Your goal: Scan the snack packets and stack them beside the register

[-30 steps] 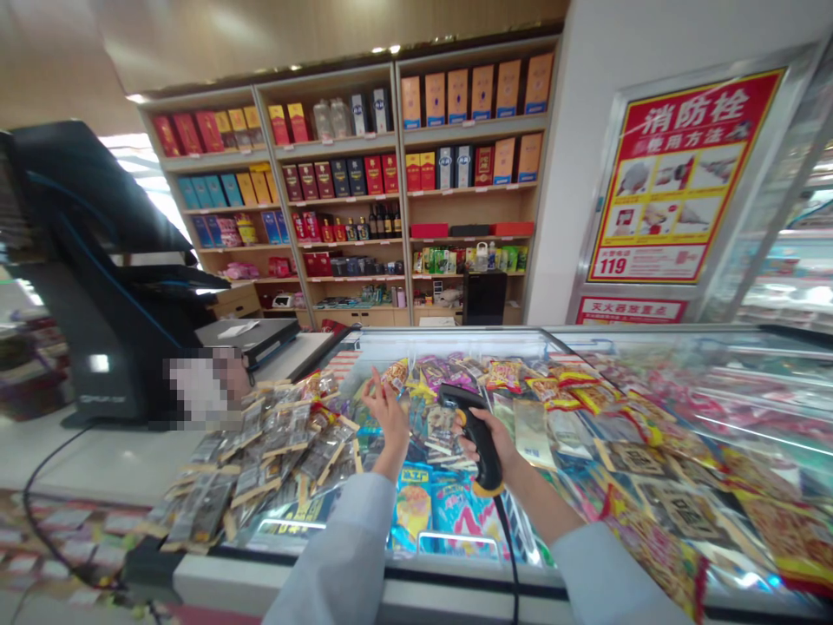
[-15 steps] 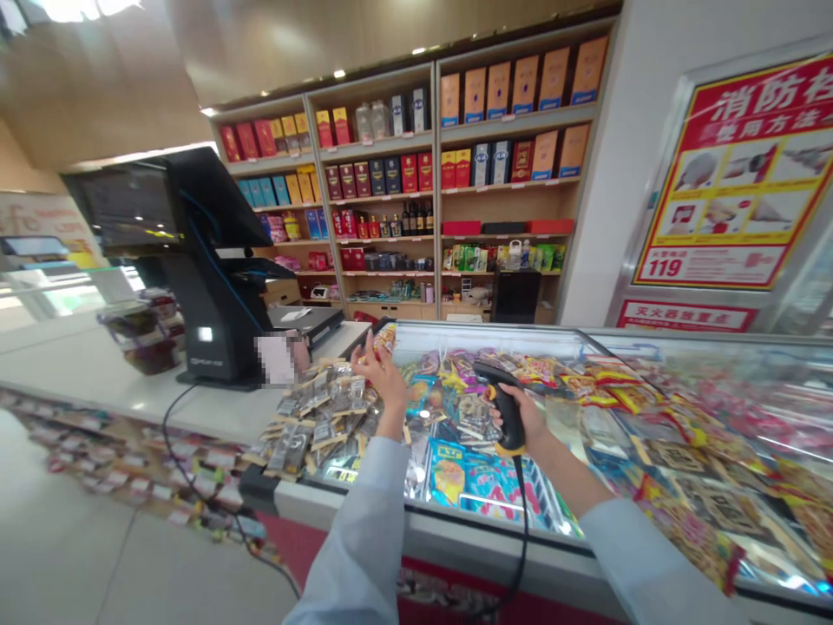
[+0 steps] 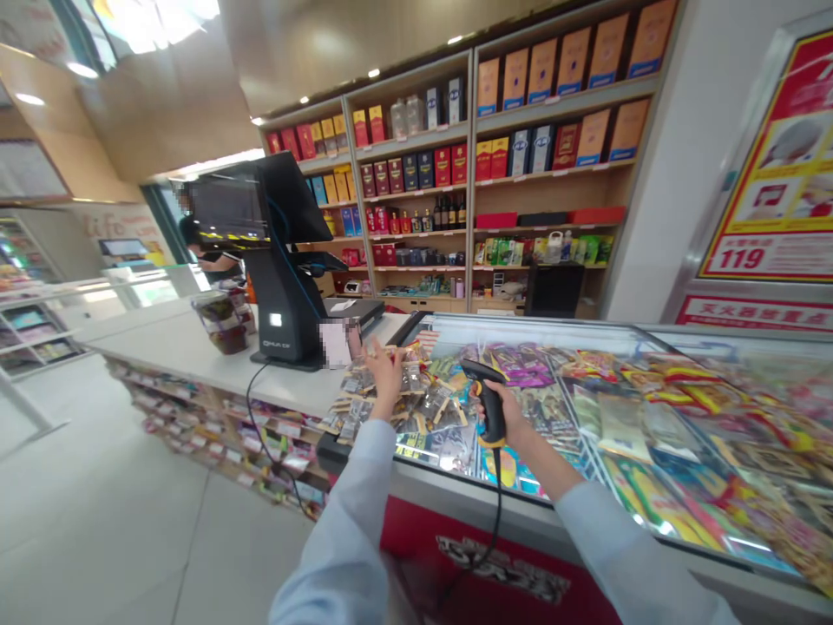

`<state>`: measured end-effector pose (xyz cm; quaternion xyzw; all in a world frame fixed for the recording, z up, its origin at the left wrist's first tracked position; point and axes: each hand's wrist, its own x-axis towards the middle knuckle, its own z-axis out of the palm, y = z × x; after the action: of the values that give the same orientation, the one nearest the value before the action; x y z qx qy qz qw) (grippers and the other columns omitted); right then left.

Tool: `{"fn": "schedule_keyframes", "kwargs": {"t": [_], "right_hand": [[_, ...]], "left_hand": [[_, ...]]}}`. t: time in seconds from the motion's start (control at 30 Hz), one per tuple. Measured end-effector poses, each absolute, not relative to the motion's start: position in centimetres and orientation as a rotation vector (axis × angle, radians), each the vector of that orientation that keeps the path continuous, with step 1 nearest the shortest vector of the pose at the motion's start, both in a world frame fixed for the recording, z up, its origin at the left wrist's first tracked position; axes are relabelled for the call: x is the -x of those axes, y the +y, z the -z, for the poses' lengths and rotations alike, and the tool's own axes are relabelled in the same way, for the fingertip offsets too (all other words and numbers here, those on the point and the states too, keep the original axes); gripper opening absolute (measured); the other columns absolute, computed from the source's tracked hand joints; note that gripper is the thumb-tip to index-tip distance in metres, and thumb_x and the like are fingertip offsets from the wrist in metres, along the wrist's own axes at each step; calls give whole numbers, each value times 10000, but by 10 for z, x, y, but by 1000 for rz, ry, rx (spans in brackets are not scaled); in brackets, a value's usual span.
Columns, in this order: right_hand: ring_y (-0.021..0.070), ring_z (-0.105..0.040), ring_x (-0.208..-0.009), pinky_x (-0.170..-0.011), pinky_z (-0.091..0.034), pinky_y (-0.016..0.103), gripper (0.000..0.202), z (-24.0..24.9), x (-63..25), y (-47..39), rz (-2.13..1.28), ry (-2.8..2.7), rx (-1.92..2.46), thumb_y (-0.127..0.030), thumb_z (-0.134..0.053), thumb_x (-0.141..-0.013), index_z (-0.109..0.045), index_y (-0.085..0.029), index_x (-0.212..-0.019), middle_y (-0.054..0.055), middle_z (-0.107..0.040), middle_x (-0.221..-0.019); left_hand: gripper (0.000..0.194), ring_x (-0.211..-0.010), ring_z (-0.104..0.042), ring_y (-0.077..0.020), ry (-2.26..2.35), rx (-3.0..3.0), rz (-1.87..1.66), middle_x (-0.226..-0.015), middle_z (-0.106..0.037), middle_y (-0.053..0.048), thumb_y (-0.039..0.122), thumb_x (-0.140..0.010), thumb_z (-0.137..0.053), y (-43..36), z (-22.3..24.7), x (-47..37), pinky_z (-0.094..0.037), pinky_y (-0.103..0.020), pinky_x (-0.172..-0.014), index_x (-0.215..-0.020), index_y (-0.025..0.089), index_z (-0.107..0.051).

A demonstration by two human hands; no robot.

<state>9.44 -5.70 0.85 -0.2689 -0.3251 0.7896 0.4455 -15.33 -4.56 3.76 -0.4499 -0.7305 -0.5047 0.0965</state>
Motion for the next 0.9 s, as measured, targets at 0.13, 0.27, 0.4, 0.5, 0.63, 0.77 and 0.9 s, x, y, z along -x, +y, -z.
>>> {"fn": "schedule_keyframes", "kwargs": {"t": [0.13, 0.27, 0.4, 0.5, 0.63, 0.77, 0.9], "right_hand": [[94, -456, -386, -344, -389, 184, 211, 22, -78, -56, -1969, -800, 605, -363, -573, -783, -614, -160, -743, 3, -536, -497], [85, -458, -411, -346, -387, 180, 205, 38, -77, -55, -1961, -785, 475, -361, -587, -772, -616, -159, -756, 22, -583, -589], [82, -450, -405, -347, -383, 180, 223, 42, -78, -53, -1970, -795, 456, -369, -578, -779, -629, -152, -782, 21, -575, -583], [83, -448, -402, -347, -378, 177, 237, 45, -78, -50, -1971, -812, 461, -383, -567, -789, -625, -153, -775, 17, -564, -566], [89, -445, -395, -336, -373, 185, 248, 47, -77, -48, -1974, -830, 470, -396, -561, -796, -626, -157, -782, 12, -549, -552], [84, -457, -412, -357, -394, 185, 219, 42, -76, -50, -1980, -802, 458, -372, -574, -784, -609, -158, -747, 16, -563, -588], [77, -439, -402, -352, -380, 180, 207, 37, -74, -53, -2012, -748, 473, -351, -559, -792, -599, -155, -737, 12, -564, -571]], "left_hand": [[649, -1331, -349, -341, -2308, 1611, 1002, -1447, -392, -154, 596, -862, -391, -56, -27, 155, -196, -569, -1094, -1408, 246, -381], [584, -1276, -435, -310, -2359, 1605, 913, -1412, -467, -110, 547, -889, -350, -64, -33, 156, -192, -587, -1093, -1411, 285, -378], [539, -1220, -482, -303, -2355, 1607, 942, -1378, -494, -114, 506, -886, -379, -66, -35, 156, -324, -500, -1044, -1362, 264, -457], [480, -1181, -509, -298, -2331, 1588, 956, -1350, -517, -103, 477, -897, -368, -66, -34, 155, -366, -463, -1008, -1297, 265, -527], [450, -1150, -533, -285, -2324, 1559, 957, -1326, -535, -106, 415, -916, -343, -65, -33, 157, -397, -433, -969, -1295, 267, -535], [446, -1119, -553, -274, -2319, 1565, 924, -1257, -583, -116, 401, -914, -355, -61, -31, 159, -407, -419, -958, -1291, 252, -539], [459, -1128, -554, -278, -2294, 1589, 953, -1253, -586, -129, 412, -921, -326, -59, -30, 161, -407, -421, -966, -1280, 227, -545]]}}
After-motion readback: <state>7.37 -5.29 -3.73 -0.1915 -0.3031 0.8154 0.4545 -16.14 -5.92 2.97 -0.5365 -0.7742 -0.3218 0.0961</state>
